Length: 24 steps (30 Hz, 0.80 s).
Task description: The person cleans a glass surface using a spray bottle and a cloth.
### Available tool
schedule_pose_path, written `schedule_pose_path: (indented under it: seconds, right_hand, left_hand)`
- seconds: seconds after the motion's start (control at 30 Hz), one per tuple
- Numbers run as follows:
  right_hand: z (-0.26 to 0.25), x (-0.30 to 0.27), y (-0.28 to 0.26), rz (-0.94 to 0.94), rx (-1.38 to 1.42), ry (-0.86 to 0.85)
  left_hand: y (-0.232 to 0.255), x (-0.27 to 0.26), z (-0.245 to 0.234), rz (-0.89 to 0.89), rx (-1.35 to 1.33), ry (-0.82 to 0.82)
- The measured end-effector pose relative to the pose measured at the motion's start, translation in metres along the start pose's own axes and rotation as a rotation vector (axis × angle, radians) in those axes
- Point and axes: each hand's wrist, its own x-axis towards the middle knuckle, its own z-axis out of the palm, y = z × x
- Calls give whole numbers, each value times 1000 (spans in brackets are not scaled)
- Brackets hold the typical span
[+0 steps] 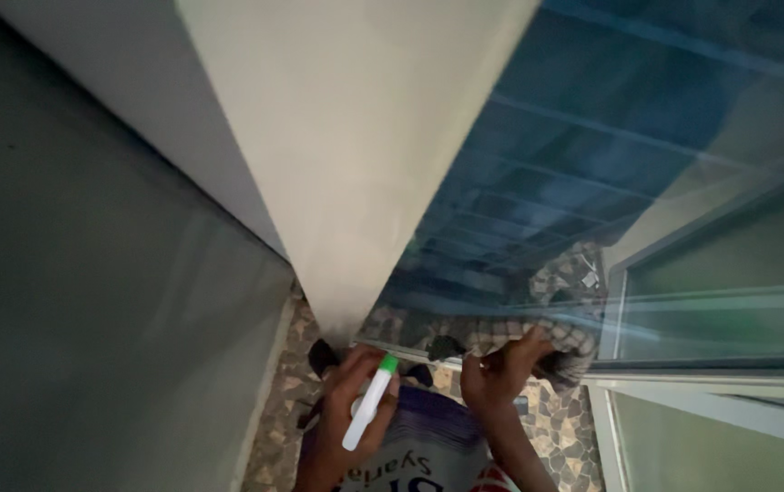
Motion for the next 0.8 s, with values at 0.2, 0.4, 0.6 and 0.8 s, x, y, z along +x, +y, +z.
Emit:
schedule_pose_path:
  seconds: [0.2,0.4,0.6,0.8]
  right_hand:
    - [6,6,-40,-594,3,188]
    - [28,10,-60,17,28,-111]
    - [46,-5,-119,-291,-82,-839]
    - [29,-12,-83,-612,-133,-574]
  left_hand:
    - [5,-3,-15,16,-15,47]
    - [7,-4,-13,79,89,23]
    - [3,-6,-23,-109,22,37]
    - [12,-4,-20,-17,32,110]
